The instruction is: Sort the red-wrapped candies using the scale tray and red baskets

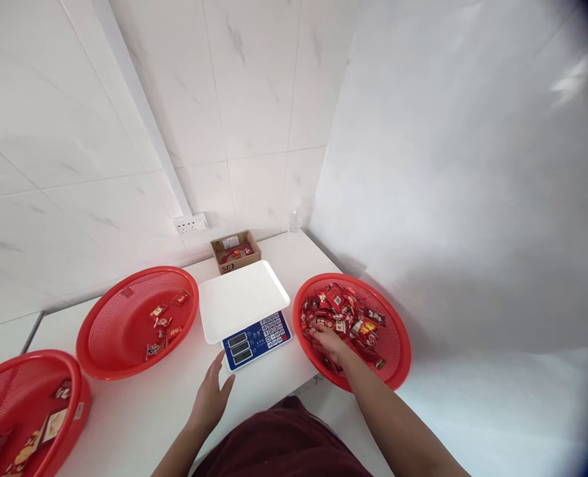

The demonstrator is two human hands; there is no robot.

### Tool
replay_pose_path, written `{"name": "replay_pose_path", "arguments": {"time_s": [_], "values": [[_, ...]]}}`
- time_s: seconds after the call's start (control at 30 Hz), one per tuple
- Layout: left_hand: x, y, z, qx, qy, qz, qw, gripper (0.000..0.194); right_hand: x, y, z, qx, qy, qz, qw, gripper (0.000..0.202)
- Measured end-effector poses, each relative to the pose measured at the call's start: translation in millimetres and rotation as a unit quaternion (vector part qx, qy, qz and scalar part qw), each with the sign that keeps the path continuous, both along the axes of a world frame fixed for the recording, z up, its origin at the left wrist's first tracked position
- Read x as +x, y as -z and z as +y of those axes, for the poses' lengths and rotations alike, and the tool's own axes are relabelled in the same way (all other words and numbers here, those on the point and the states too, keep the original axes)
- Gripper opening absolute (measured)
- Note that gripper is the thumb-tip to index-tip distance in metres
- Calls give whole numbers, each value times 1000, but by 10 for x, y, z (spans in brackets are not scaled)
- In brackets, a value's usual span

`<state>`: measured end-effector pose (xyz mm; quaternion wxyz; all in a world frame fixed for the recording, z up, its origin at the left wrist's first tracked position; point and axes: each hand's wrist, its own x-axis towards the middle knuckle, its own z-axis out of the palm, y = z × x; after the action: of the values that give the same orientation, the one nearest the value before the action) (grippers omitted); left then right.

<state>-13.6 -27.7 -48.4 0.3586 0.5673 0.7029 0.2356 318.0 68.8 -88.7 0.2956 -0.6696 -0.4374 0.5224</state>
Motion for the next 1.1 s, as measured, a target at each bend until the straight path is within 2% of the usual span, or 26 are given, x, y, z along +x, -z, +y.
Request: {"name": "replay_pose_path", "arguments": {"time_s": [0.2, 0.3, 0.37, 0.47, 0.53, 0.63, 0.73, 0.93, 1.1], "values": [[165, -153, 106, -3, 10, -5, 1000, 56, -14, -5, 434, 46, -58, -148, 986, 61], [170, -197, 91, -8, 4, 0, 1000, 56, -67, 73, 470, 6, -119, -225, 967, 76], [171, -220, 66, -12, -4, 3, 1000, 56, -110, 127, 417, -15, -153, -289, 945, 79], [181, -240, 38, -24, -9, 7, 1000, 55, -145, 170, 291, 15, -164, -348, 923, 63], [195, -244, 37, -29, -10, 4, 1000, 55, -132, 165, 214, 56, -166, -352, 919, 50], [231, -249, 69, -27, -4, -3, 1000, 54, -47, 103, 138, 97, -159, -302, 935, 38], [289, -260, 127, -28, 7, -3, 1000, 53, 113, -11, 88, 102, -122, -241, 957, 26], [404, -262, 226, -19, 25, -20, 999, 50, 495, -288, -18, 113, -35, -236, 965, 26], [458, -274, 283, -40, 35, -62, 997, 45, 545, -430, -145, 99, -22, -223, 969, 20]]}}
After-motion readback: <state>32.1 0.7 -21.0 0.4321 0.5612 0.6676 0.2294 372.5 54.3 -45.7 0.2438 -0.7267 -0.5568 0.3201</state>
